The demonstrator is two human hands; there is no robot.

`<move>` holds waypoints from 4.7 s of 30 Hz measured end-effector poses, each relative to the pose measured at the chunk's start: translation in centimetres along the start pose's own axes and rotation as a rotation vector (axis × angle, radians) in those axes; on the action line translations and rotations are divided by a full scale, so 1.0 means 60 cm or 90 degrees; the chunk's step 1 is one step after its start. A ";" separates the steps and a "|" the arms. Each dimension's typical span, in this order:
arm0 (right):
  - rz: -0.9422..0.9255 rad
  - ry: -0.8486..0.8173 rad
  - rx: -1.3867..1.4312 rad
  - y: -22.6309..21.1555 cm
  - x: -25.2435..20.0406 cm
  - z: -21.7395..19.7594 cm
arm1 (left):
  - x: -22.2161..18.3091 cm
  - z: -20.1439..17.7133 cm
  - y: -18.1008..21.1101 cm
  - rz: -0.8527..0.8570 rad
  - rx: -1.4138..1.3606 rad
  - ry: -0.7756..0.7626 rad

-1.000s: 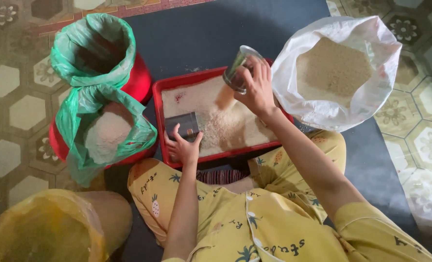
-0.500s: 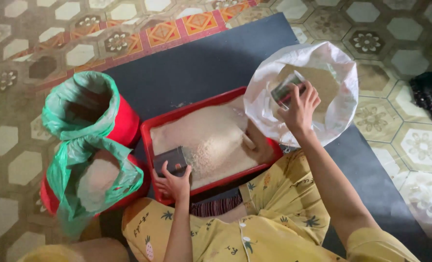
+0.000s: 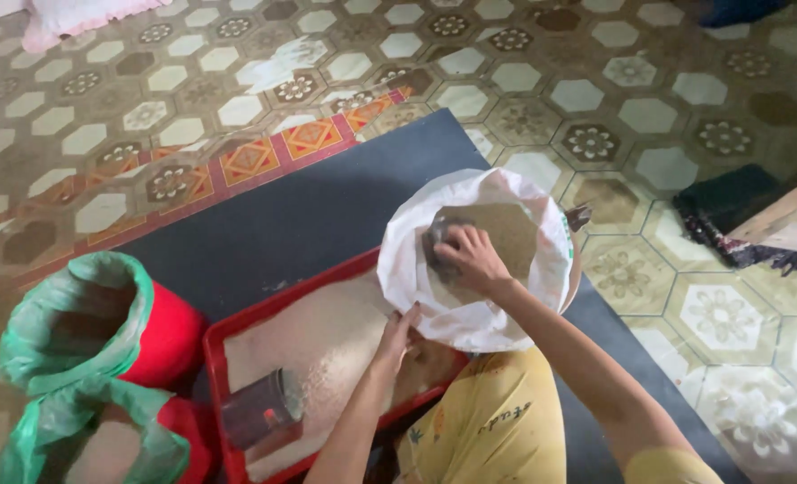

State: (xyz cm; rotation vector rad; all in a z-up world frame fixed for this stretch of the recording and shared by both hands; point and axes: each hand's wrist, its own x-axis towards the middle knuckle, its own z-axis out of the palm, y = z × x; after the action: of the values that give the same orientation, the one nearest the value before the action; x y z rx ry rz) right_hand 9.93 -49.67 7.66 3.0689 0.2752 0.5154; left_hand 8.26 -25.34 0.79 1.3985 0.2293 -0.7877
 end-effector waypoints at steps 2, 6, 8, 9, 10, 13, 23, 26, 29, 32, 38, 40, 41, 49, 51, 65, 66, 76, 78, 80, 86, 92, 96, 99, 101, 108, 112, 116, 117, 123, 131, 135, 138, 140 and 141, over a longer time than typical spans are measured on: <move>-0.041 -0.125 -0.124 0.027 -0.024 -0.028 | -0.001 0.032 0.035 0.023 0.095 0.005; 0.108 0.321 -0.698 0.099 -0.089 0.038 | -0.069 0.113 0.119 0.093 0.298 0.047; 0.159 0.060 -0.461 0.084 -0.076 -0.017 | -0.010 0.114 0.097 0.098 0.361 0.050; 0.198 -0.194 -0.208 0.072 -0.074 -0.043 | 0.016 0.112 0.082 0.100 0.424 0.054; 0.200 -0.195 -0.206 0.067 -0.071 -0.039 | 0.006 0.121 0.095 0.098 0.426 0.053; 0.324 -0.275 -0.130 0.060 -0.066 -0.030 | -0.034 0.153 0.144 0.152 0.363 0.055; 0.641 -0.182 0.763 0.066 -0.079 0.119 | -0.005 0.187 0.163 0.076 0.286 -0.074; 0.726 -0.197 0.928 0.050 -0.068 0.041 | 0.016 0.176 0.160 0.036 0.419 -0.096; 0.873 -0.124 1.084 0.020 -0.044 -0.090 | -0.017 0.154 0.177 0.050 0.473 -0.074; 0.973 0.020 1.150 0.005 -0.030 -0.170 | -0.081 0.133 0.218 0.094 0.460 -0.066; 0.901 0.231 1.254 0.044 -0.082 -0.127 | -0.088 -0.063 0.090 0.093 0.345 -0.049; 0.895 0.220 1.289 0.026 -0.084 -0.141 | -0.145 -0.139 0.068 0.101 0.307 0.026; 0.838 0.157 1.302 0.015 -0.074 -0.160 | -0.164 -0.176 0.053 0.189 0.303 0.124; 0.676 0.030 1.378 -0.223 0.036 -0.293 | -0.290 -0.362 -0.070 0.392 0.244 0.505; 0.638 -0.003 1.292 -0.261 0.051 -0.258 | -0.310 -0.376 -0.096 0.479 0.412 0.574; 0.002 0.083 0.257 -0.429 0.074 -0.041 | -0.306 -0.366 -0.109 0.385 0.427 0.668; -0.056 0.103 0.195 -0.432 0.075 -0.037 | -0.311 -0.364 -0.107 0.389 0.429 0.666; -0.212 0.225 -0.015 -0.396 0.046 -0.082 | -0.314 -0.355 -0.107 0.372 0.498 0.660; -0.153 0.258 0.041 -0.362 0.034 -0.103 | -0.317 -0.350 -0.100 0.404 0.541 0.654; -0.073 0.249 0.132 -0.329 0.010 -0.173 | -0.313 -0.347 -0.103 0.432 0.557 0.628; 0.313 0.271 0.361 -0.140 -0.057 -0.217 | -0.285 -0.268 -0.116 0.533 0.598 0.425; 0.403 0.194 0.264 -0.022 -0.047 -0.107 | -0.245 -0.175 -0.192 0.369 0.637 0.158; 0.302 0.070 0.034 0.015 0.019 -0.028 | -0.252 -0.174 -0.205 0.382 0.657 0.165; 0.248 0.002 -0.204 0.089 0.037 0.131 | -0.251 -0.178 -0.207 0.367 0.673 0.157; 0.201 -0.073 -0.213 0.101 0.033 0.151 | -0.245 -0.174 -0.207 0.366 0.683 0.165; -0.028 -0.258 -0.216 0.085 -0.057 0.099 | -0.231 -0.179 -0.229 0.408 0.706 0.179; 0.021 -0.339 -0.111 0.074 -0.053 0.023 | -0.241 -0.175 -0.217 0.432 0.709 0.187; 0.259 -0.401 0.155 0.091 -0.070 0.000 | -0.248 -0.173 -0.208 0.397 0.695 0.169; 0.352 -0.401 0.272 0.103 -0.081 0.003 | -0.246 -0.170 -0.211 0.401 0.696 0.173; 0.580 -0.296 0.581 0.094 -0.115 0.044 | -0.243 -0.170 -0.212 0.411 0.700 0.174; 0.897 -0.034 1.105 0.144 -0.133 0.122 | -0.251 -0.171 -0.191 0.329 0.697 0.117; 0.879 0.107 1.350 0.092 -0.091 -0.006 | -0.247 -0.174 -0.199 0.315 0.693 0.106; 0.821 0.191 1.365 0.033 -0.051 -0.130 | -0.237 -0.176 -0.215 0.345 0.707 0.154; 0.800 0.192 1.368 0.034 -0.044 -0.153 | -0.234 -0.179 -0.223 0.344 0.715 0.193; 0.780 0.196 1.373 0.030 -0.040 -0.161 | -0.237 -0.184 -0.230 0.343 0.726 0.229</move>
State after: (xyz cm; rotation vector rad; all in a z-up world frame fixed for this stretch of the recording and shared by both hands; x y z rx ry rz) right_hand 4.86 -51.97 16.08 3.9363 -3.4039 1.1497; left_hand -7.30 -9.53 -4.04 2.5280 -0.3927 -0.1500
